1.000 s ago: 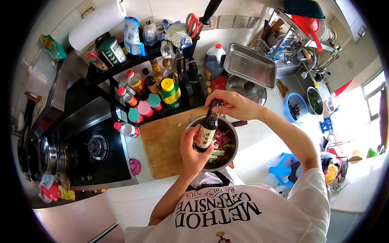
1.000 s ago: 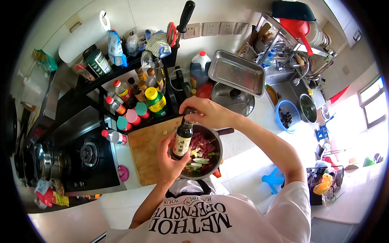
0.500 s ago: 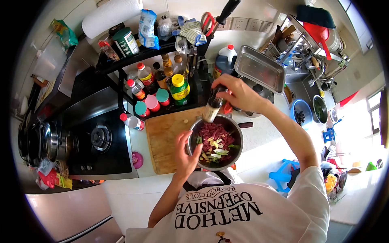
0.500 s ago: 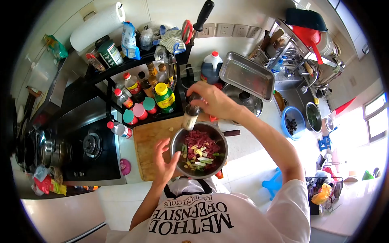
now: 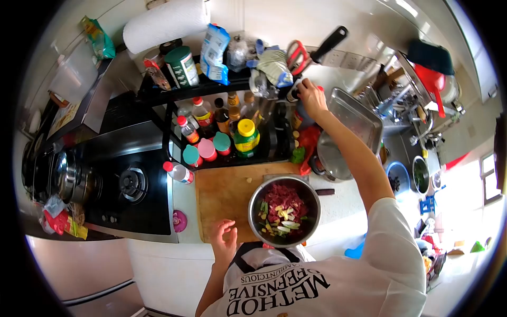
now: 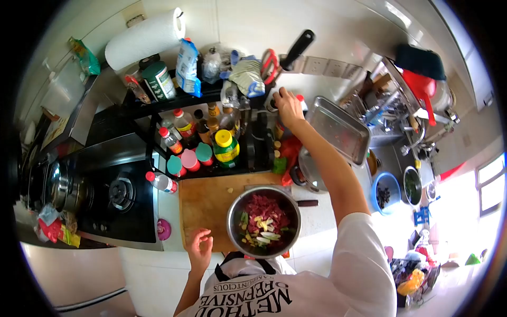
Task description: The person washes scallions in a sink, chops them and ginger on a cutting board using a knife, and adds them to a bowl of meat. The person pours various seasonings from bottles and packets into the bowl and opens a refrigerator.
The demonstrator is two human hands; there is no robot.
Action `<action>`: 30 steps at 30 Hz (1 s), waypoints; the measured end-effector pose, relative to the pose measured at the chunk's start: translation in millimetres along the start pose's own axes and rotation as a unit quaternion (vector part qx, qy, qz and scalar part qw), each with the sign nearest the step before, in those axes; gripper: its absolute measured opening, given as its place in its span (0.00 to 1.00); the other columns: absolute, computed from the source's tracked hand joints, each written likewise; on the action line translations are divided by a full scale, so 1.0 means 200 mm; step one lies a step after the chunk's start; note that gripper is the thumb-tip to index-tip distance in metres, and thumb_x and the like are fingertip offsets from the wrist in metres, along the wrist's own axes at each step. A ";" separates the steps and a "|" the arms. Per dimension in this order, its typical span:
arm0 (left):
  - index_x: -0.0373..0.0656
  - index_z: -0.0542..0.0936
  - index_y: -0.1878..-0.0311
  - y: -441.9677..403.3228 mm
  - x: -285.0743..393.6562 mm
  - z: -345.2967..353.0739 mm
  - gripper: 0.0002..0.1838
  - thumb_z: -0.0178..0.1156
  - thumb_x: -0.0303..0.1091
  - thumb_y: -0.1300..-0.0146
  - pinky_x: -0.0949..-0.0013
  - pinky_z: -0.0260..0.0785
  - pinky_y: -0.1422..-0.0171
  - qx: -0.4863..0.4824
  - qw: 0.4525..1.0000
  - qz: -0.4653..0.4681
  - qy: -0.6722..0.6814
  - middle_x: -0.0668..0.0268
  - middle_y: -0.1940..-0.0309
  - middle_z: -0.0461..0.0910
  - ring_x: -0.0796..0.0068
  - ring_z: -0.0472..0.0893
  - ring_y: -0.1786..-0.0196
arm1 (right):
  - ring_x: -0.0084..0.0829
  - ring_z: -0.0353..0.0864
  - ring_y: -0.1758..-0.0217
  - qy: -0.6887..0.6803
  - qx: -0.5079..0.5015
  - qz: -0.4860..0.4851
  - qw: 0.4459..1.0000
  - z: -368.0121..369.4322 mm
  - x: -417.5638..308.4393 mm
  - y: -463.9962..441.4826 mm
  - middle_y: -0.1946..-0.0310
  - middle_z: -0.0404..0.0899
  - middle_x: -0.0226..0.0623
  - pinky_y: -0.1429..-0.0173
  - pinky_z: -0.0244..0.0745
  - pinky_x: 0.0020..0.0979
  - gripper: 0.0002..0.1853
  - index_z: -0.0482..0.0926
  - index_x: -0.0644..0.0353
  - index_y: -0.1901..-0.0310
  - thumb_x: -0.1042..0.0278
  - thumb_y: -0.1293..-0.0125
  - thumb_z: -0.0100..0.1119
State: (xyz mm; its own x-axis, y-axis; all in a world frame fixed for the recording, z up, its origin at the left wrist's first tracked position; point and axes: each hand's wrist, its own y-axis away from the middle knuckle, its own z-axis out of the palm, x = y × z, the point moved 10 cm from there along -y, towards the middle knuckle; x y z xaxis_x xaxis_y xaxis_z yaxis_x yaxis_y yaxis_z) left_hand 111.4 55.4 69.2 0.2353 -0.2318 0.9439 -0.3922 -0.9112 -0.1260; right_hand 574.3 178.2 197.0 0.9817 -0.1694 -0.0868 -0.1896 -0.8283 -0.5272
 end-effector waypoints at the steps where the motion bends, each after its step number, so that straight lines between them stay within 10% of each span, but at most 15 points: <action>1: 0.40 0.81 0.55 -0.01 0.01 0.00 0.10 0.63 0.21 0.41 0.69 0.75 0.53 0.004 1.000 -0.001 -0.008 0.61 0.55 0.79 0.66 0.79 0.52 | 0.50 0.78 0.54 0.045 -0.031 -0.003 0.998 0.13 0.03 -0.03 0.57 0.75 0.43 0.53 0.76 0.45 0.12 0.78 0.58 0.54 0.73 0.41 0.60; 9: 0.39 0.82 0.54 -0.37 -0.08 -0.07 0.10 0.63 0.21 0.39 0.70 0.75 0.53 0.027 0.999 -0.007 -0.025 0.59 0.55 0.81 0.67 0.82 0.56 | 0.49 0.74 0.40 0.254 -0.286 0.007 0.924 1.21 0.42 0.01 0.43 0.75 0.47 0.40 0.74 0.42 0.19 0.79 0.52 0.44 0.67 0.39 0.57; 15: 0.39 0.79 0.52 -1.04 -0.11 -0.13 0.13 0.63 0.19 0.40 0.70 0.74 0.52 0.063 0.993 0.099 0.002 0.61 0.54 0.79 0.68 0.80 0.53 | 0.49 0.79 0.43 -0.206 -0.165 0.252 0.931 1.44 0.60 0.13 0.43 0.76 0.55 0.42 0.77 0.42 0.24 0.70 0.57 0.36 0.73 0.34 0.50; 17: 0.39 0.78 0.50 -1.25 -0.02 -0.13 0.14 0.63 0.22 0.40 0.67 0.74 0.51 0.058 0.987 0.129 -0.080 0.59 0.53 0.78 0.64 0.79 0.50 | 0.49 0.79 0.43 -0.149 -0.215 0.220 0.940 1.50 0.63 0.16 0.44 0.76 0.55 0.41 0.76 0.42 0.24 0.71 0.61 0.37 0.76 0.36 0.51; 21: 0.39 0.77 0.48 -1.56 0.01 -0.15 0.17 0.60 0.18 0.40 0.67 0.75 0.48 0.059 0.980 0.173 -0.084 0.58 0.53 0.78 0.64 0.80 0.51 | 0.54 0.74 0.41 0.037 -0.219 0.044 0.974 1.00 0.26 0.12 0.42 0.73 0.57 0.37 0.71 0.43 0.25 0.72 0.67 0.40 0.82 0.42 0.53; 26: 0.38 0.77 0.43 -1.68 0.03 0.17 0.20 0.59 0.18 0.38 0.68 0.77 0.47 -0.093 0.977 0.193 -0.019 0.57 0.46 0.79 0.68 0.82 0.51 | 0.59 0.71 0.40 -0.209 -0.038 0.061 0.975 0.29 -0.13 0.43 0.45 0.72 0.59 0.34 0.68 0.46 0.20 0.72 0.70 0.47 0.86 0.44 0.51; 30: 0.40 0.69 0.36 -1.70 0.14 0.45 0.31 0.66 0.23 0.44 0.56 0.70 0.37 -0.102 0.945 0.298 -0.090 0.49 0.43 0.75 0.47 0.77 0.43 | 0.59 0.74 0.45 -0.270 -0.097 0.104 0.952 0.01 -0.40 0.80 0.48 0.73 0.57 0.41 0.72 0.44 0.19 0.72 0.70 0.47 0.86 0.43 0.51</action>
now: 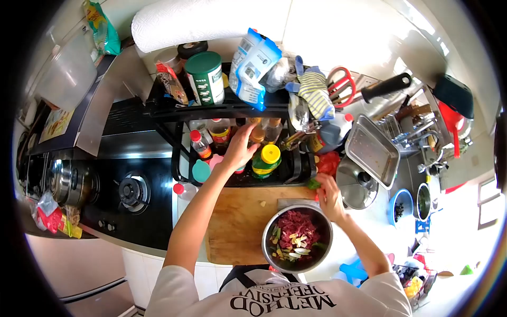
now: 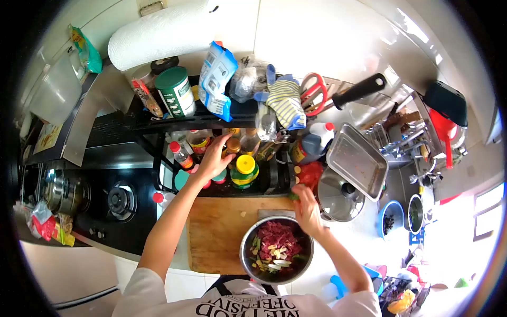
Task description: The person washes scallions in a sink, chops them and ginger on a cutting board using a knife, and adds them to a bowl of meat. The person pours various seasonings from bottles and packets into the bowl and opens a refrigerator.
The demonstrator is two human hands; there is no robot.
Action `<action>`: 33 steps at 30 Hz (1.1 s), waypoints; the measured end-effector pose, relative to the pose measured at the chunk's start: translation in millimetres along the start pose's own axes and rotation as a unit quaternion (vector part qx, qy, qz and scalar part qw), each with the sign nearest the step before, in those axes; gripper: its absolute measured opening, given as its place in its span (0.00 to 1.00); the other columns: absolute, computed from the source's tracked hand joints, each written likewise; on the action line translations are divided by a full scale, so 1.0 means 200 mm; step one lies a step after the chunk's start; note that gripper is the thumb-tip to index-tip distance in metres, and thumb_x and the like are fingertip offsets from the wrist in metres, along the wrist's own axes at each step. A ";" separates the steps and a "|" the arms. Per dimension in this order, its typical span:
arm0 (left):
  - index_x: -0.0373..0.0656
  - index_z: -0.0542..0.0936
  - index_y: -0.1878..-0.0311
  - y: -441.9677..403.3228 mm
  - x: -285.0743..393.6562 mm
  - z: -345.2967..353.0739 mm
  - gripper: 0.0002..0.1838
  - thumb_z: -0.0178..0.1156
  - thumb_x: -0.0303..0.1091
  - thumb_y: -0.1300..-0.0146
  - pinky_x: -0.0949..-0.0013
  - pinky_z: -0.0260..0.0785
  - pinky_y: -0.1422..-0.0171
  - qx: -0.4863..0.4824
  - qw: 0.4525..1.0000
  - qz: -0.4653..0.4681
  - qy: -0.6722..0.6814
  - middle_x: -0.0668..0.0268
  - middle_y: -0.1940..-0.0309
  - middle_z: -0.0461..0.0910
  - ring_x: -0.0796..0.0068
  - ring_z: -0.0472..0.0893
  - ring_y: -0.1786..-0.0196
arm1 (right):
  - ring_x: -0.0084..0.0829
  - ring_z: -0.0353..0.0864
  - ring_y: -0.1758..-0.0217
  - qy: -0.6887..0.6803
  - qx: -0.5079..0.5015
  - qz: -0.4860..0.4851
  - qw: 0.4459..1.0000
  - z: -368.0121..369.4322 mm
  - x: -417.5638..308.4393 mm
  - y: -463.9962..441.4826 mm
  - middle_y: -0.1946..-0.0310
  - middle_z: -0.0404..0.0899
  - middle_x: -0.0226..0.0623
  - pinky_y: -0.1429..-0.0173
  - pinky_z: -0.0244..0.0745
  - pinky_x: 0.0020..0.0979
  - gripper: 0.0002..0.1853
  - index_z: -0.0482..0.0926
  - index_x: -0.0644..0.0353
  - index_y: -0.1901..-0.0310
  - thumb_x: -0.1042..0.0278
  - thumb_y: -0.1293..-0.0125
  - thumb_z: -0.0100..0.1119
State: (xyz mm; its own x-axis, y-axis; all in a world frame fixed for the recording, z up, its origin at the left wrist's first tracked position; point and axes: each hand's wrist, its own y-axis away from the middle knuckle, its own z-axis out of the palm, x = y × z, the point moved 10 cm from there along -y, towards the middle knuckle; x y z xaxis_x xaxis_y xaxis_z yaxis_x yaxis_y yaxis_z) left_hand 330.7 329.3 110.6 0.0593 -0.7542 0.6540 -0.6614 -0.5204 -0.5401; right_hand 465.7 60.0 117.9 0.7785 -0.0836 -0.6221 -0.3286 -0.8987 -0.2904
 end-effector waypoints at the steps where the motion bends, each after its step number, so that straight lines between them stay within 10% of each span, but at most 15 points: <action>1: 0.39 0.70 0.37 -0.02 -0.03 0.06 0.30 0.67 0.23 0.45 0.53 0.68 0.37 -0.015 1.000 0.002 0.003 0.48 0.45 0.76 0.45 0.77 0.45 | 0.58 0.75 0.46 0.009 0.009 0.002 1.000 -0.03 -0.10 0.07 0.48 0.74 0.57 0.43 0.73 0.44 0.19 0.73 0.70 0.48 0.86 0.42 0.51; 10: 0.39 0.71 0.40 0.12 0.23 -0.33 0.25 0.67 0.27 0.40 0.58 0.71 0.46 0.089 0.995 -0.047 0.000 0.51 0.53 0.78 0.49 0.79 0.52 | 0.52 0.80 0.53 -0.022 0.055 0.051 0.997 -0.07 -0.44 0.52 0.52 0.78 0.54 0.51 0.79 0.38 0.16 0.74 0.71 0.48 0.86 0.39 0.53; 11: 0.39 0.71 0.38 0.14 0.36 -0.42 0.26 0.67 0.24 0.39 0.65 0.71 0.43 0.094 0.995 -0.017 -0.008 0.58 0.50 0.79 0.64 0.80 0.50 | 0.54 0.79 0.50 -0.054 0.046 0.072 0.995 -0.05 -0.48 0.52 0.52 0.78 0.55 0.48 0.78 0.40 0.17 0.74 0.70 0.47 0.85 0.40 0.55; 19: 0.35 0.69 0.37 0.37 1.10 -0.56 0.25 0.65 0.22 0.37 0.68 0.70 0.36 -0.057 0.960 -0.091 0.260 0.61 0.47 0.76 0.73 0.78 0.44 | 0.52 0.64 0.30 -0.107 0.056 -0.071 0.990 0.05 -0.95 0.17 0.30 0.60 0.54 0.29 0.66 0.43 0.60 0.48 0.62 0.25 0.63 0.55 0.81; 23: 0.36 0.71 0.39 0.57 1.20 -0.30 0.25 0.68 0.25 0.39 0.68 0.73 0.36 -0.193 0.890 -0.136 0.389 0.61 0.45 0.76 0.73 0.78 0.44 | 0.48 0.83 0.49 -0.156 -0.013 0.012 0.988 0.09 -0.84 0.45 0.49 0.78 0.50 0.45 0.81 0.40 0.49 0.58 0.62 0.32 0.64 0.53 0.78; 33: 0.34 0.79 0.46 0.72 1.53 0.42 0.22 0.66 0.38 0.38 0.60 0.71 0.42 -0.435 0.841 0.072 0.315 0.52 0.53 0.81 0.52 0.80 0.47 | 0.49 0.85 0.53 -0.058 -0.064 0.161 0.983 -0.19 -0.45 1.18 0.53 0.81 0.51 0.49 0.81 0.41 0.45 0.62 0.60 0.35 0.67 0.56 0.76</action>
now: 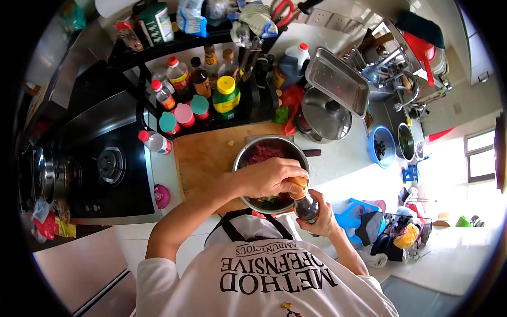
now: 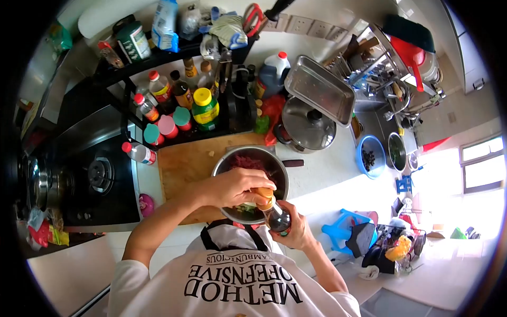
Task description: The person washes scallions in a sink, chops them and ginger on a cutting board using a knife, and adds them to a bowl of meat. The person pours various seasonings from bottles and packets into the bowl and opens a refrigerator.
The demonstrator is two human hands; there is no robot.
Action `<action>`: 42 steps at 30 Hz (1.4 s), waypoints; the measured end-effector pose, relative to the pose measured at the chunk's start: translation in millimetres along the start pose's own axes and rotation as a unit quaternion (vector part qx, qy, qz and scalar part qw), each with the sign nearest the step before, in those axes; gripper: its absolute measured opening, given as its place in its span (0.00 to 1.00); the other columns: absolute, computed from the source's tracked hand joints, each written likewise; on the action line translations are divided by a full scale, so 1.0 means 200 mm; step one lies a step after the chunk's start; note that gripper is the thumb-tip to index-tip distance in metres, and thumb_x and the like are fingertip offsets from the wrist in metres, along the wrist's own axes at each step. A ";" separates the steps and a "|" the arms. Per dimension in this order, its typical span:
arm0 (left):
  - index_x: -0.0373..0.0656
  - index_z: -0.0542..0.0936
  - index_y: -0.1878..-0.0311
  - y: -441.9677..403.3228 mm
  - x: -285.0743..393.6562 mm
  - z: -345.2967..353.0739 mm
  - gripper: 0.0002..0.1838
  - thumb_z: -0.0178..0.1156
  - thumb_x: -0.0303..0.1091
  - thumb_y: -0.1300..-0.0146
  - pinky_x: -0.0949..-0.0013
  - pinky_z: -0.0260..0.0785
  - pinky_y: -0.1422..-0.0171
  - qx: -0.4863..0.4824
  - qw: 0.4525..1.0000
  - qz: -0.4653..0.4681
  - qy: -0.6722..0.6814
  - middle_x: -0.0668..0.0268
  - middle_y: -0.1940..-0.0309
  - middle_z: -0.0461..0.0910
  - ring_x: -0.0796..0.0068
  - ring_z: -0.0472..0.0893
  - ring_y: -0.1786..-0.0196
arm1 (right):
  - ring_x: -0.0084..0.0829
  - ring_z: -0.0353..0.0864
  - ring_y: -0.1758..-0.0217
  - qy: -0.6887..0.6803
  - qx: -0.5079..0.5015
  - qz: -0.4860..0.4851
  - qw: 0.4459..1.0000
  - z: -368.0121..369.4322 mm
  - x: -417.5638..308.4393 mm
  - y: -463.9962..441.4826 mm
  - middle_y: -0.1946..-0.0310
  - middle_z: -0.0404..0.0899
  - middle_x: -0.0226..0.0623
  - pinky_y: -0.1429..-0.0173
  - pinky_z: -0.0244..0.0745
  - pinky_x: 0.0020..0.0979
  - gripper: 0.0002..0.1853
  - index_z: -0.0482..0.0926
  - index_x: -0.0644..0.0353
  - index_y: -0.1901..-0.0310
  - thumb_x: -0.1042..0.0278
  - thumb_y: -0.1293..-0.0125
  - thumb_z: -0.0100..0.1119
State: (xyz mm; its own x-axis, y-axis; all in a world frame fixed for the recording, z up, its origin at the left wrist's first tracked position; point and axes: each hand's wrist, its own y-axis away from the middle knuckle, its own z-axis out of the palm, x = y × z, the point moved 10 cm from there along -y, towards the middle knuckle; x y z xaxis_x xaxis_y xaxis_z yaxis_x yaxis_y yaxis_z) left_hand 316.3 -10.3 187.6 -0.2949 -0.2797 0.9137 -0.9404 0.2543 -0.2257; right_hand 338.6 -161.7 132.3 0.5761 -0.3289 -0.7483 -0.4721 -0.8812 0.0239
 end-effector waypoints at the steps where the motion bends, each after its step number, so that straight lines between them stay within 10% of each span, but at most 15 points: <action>1: 0.33 0.79 0.46 -0.04 -0.04 0.05 0.21 0.65 0.38 0.38 0.60 0.71 0.42 -0.048 0.999 -0.013 -0.019 0.51 0.53 0.81 0.53 0.80 0.48 | 0.51 0.85 0.53 -0.005 -0.033 0.060 0.998 0.01 0.09 0.04 0.55 0.81 0.52 0.48 0.80 0.40 0.45 0.63 0.61 0.37 0.67 0.58 0.77; 10: 0.37 0.82 0.49 -0.29 -0.55 0.38 0.21 0.65 0.38 0.44 0.60 0.71 0.41 -0.229 0.957 -0.090 -0.152 0.51 0.53 0.83 0.54 0.81 0.48 | 0.55 0.83 0.54 0.076 -0.109 0.166 0.977 0.02 0.39 0.13 0.56 0.83 0.49 0.51 0.78 0.45 0.41 0.65 0.55 0.38 0.63 0.56 0.73; 14: 0.37 0.81 0.47 -0.34 -0.60 0.33 0.19 0.61 0.39 0.37 0.61 0.72 0.44 -0.218 0.959 -0.140 -0.112 0.52 0.54 0.84 0.55 0.82 0.50 | 0.31 0.81 0.52 -0.071 -0.112 0.147 0.980 0.07 0.49 0.07 0.56 0.81 0.40 0.42 0.73 0.32 0.43 0.65 0.64 0.36 0.68 0.56 0.76; 20: 0.36 0.79 0.46 -0.38 -0.64 0.19 0.17 0.59 0.35 0.34 0.60 0.72 0.47 -0.151 0.969 -0.137 -0.139 0.55 0.58 0.84 0.57 0.83 0.54 | 0.32 0.74 0.45 -0.211 -0.168 0.156 0.950 0.16 0.62 -0.02 0.49 0.77 0.43 0.40 0.70 0.35 0.46 0.61 0.64 0.32 0.34 0.39 0.62; 27: 0.42 0.79 0.44 -0.41 -0.59 0.11 0.18 0.58 0.40 0.32 0.61 0.73 0.45 -0.152 0.969 -0.138 -0.141 0.57 0.54 0.84 0.60 0.83 0.50 | 0.34 0.73 0.43 -0.294 -0.143 0.121 0.937 0.18 0.56 -0.11 0.48 0.76 0.45 0.39 0.69 0.35 0.42 0.63 0.65 0.33 0.35 0.35 0.57; 37: 0.38 0.83 0.54 -0.31 -0.78 0.24 0.16 0.69 0.31 0.46 0.62 0.76 0.50 -0.168 0.959 -0.149 -0.171 0.56 0.59 0.86 0.59 0.85 0.55 | 0.32 0.84 0.69 0.058 -0.174 0.133 0.974 0.09 0.53 -0.10 0.72 0.84 0.35 0.59 0.76 0.33 0.33 0.67 0.59 0.37 0.49 0.37 0.67; 42: 0.40 0.83 0.54 -0.27 -0.87 0.34 0.15 0.68 0.26 0.48 0.61 0.74 0.44 -0.173 0.959 -0.153 -0.165 0.56 0.57 0.85 0.58 0.83 0.50 | 0.49 0.85 0.56 0.116 -0.236 0.136 0.955 0.11 0.53 -0.09 0.62 0.85 0.47 0.52 0.78 0.44 0.44 0.65 0.60 0.37 0.41 0.48 0.72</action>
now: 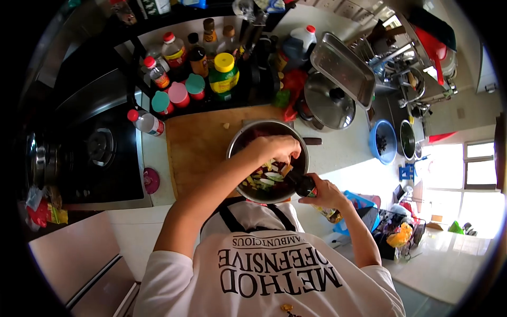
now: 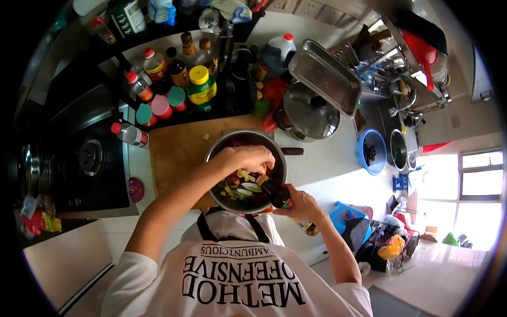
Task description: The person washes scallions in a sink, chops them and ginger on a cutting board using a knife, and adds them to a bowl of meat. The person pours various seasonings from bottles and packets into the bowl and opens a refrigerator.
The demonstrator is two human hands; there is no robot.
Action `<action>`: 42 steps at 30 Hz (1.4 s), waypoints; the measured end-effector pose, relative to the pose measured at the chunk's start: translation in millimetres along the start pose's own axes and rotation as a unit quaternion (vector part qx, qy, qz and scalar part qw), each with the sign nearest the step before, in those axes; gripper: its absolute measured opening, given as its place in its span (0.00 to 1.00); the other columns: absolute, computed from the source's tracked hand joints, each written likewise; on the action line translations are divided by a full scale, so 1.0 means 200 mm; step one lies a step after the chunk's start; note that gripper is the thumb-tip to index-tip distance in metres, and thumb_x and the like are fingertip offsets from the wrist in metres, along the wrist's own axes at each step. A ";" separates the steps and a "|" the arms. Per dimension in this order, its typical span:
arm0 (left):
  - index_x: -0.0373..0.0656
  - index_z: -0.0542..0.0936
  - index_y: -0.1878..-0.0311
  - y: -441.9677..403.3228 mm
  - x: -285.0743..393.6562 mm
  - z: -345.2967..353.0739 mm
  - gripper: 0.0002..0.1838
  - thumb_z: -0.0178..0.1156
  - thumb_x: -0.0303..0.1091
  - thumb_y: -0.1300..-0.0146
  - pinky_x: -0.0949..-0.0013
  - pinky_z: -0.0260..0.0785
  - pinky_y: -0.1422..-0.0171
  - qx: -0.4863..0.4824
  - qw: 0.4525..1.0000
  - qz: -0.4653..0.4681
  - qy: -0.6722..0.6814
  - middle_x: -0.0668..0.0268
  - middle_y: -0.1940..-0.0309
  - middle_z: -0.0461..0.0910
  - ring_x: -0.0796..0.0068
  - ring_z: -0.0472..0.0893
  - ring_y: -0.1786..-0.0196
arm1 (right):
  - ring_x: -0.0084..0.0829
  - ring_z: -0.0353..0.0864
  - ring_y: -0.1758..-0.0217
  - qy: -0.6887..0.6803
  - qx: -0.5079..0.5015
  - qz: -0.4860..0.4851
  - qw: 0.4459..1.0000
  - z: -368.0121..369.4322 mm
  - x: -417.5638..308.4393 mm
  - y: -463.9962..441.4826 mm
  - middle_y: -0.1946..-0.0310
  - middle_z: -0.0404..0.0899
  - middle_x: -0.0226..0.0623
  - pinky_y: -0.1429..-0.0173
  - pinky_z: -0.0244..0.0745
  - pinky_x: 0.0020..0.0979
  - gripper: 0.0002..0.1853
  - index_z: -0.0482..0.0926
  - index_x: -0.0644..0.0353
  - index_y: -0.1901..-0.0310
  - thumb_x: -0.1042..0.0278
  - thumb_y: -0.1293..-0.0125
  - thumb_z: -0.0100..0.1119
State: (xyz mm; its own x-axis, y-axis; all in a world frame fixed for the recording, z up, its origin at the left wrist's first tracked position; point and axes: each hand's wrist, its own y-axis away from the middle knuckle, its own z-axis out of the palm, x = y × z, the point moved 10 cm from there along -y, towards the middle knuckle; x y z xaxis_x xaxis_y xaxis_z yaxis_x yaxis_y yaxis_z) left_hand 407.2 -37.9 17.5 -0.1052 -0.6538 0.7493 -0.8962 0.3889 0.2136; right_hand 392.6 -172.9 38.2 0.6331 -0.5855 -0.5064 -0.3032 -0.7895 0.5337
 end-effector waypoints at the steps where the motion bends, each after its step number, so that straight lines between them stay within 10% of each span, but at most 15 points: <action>1: 0.39 0.83 0.54 0.01 -0.01 0.01 0.16 0.68 0.27 0.48 0.60 0.73 0.44 -0.002 1.000 -0.001 0.011 0.56 0.57 0.85 0.58 0.83 0.50 | 0.49 0.85 0.56 0.021 -0.003 0.013 1.000 -0.01 -0.01 0.00 0.62 0.85 0.48 0.52 0.78 0.45 0.43 0.66 0.61 0.39 0.41 0.48 0.72; 6: 0.37 0.81 0.57 0.20 0.03 -0.15 0.11 0.62 0.22 0.46 0.60 0.74 0.46 0.239 0.968 0.052 -0.055 0.55 0.56 0.83 0.55 0.82 0.52 | 0.51 0.84 0.58 0.081 0.002 0.069 0.994 -0.04 -0.04 -0.04 0.65 0.84 0.50 0.53 0.78 0.45 0.35 0.71 0.64 0.51 0.41 0.48 0.71; 9: 0.36 0.79 0.60 0.48 -0.02 -0.20 0.08 0.63 0.25 0.43 0.63 0.74 0.52 0.328 0.934 -0.108 0.092 0.56 0.60 0.83 0.59 0.82 0.57 | 0.52 0.85 0.61 0.076 0.016 0.072 0.994 -0.07 -0.05 -0.05 0.68 0.84 0.50 0.55 0.78 0.45 0.35 0.72 0.65 0.54 0.40 0.47 0.70; 19: 0.37 0.79 0.56 0.93 -0.18 0.34 0.10 0.65 0.30 0.37 0.70 0.73 0.60 0.390 0.842 -0.155 0.339 0.62 0.64 0.82 0.73 0.81 0.65 | 0.52 0.84 0.66 0.122 -0.014 0.034 0.992 -0.06 -0.20 -0.09 0.75 0.82 0.49 0.60 0.78 0.46 0.34 0.71 0.66 0.57 0.40 0.46 0.70; 42: 0.34 0.76 0.51 1.20 -0.26 0.30 0.11 0.62 0.27 0.34 0.71 0.75 0.54 0.437 0.816 -0.145 0.348 0.61 0.63 0.81 0.74 0.82 0.61 | 0.52 0.84 0.68 0.149 0.068 0.069 0.984 -0.08 -0.26 -0.06 0.74 0.83 0.49 0.60 0.77 0.47 0.32 0.73 0.67 0.57 0.44 0.48 0.73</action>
State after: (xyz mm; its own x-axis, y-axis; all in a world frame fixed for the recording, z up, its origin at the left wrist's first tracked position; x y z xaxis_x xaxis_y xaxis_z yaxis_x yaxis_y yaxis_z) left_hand 171.3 51.5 -7.7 0.1640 0.0090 0.9864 -0.8368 -0.5283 0.1440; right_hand 375.6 -129.3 69.0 0.7536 -0.6252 -0.2030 -0.4813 -0.7352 0.4772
